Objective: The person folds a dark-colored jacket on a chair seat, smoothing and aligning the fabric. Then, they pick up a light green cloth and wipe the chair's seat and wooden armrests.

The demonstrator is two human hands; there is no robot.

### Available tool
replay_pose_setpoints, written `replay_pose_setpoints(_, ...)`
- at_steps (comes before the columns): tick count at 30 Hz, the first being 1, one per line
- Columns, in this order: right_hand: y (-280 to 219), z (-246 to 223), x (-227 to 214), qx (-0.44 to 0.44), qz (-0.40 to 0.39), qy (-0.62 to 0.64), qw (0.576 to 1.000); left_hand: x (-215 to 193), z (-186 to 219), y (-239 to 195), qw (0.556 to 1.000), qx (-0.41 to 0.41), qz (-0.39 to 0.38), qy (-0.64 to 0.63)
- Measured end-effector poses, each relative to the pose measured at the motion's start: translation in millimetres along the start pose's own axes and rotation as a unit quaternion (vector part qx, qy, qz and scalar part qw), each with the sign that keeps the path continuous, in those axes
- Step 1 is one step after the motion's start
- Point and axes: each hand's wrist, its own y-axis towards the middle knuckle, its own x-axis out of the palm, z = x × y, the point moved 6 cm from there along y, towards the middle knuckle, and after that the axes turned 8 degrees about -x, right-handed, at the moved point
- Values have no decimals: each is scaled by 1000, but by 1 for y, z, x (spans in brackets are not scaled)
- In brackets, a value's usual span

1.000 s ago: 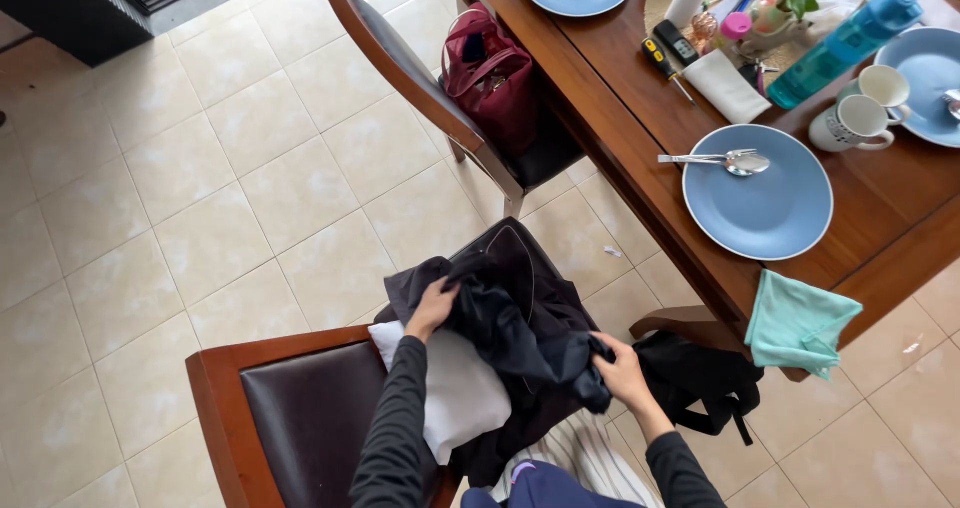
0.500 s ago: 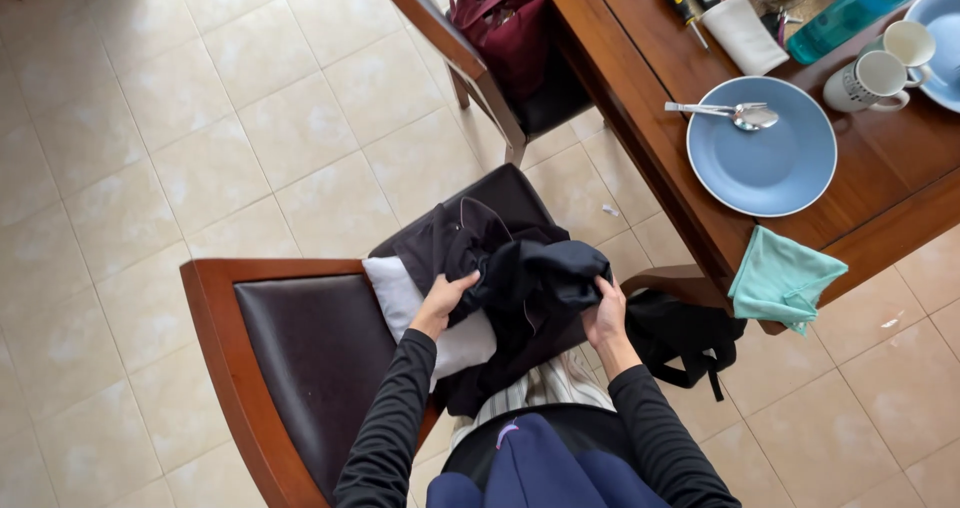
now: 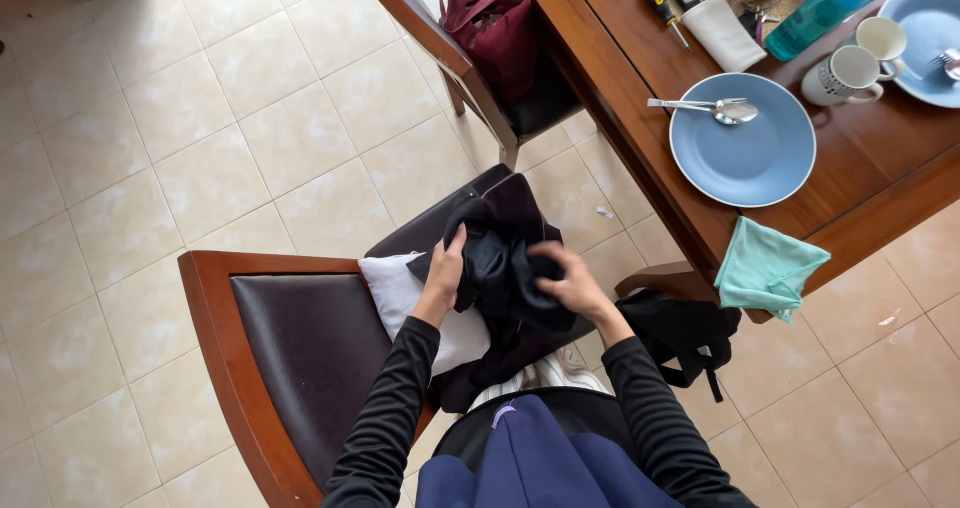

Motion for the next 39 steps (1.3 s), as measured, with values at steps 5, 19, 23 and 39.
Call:
replay_pose_setpoints(5,5,95,47,18,-218,-122,968,31,-7,-2,988,-90,-77,-99)
replay_pose_setpoints(19,4,-4,54,195,-57,623,755,12,53,-11,901,222,66,366)
replay_pose_setpoints(23,16,-24,-4,18,72,127,989,-4,57,0,945,151,-9,291)
replay_pose_setpoints(39,77,80,10,-86,108,-56,989,35,136,-96,870,391,68,291)
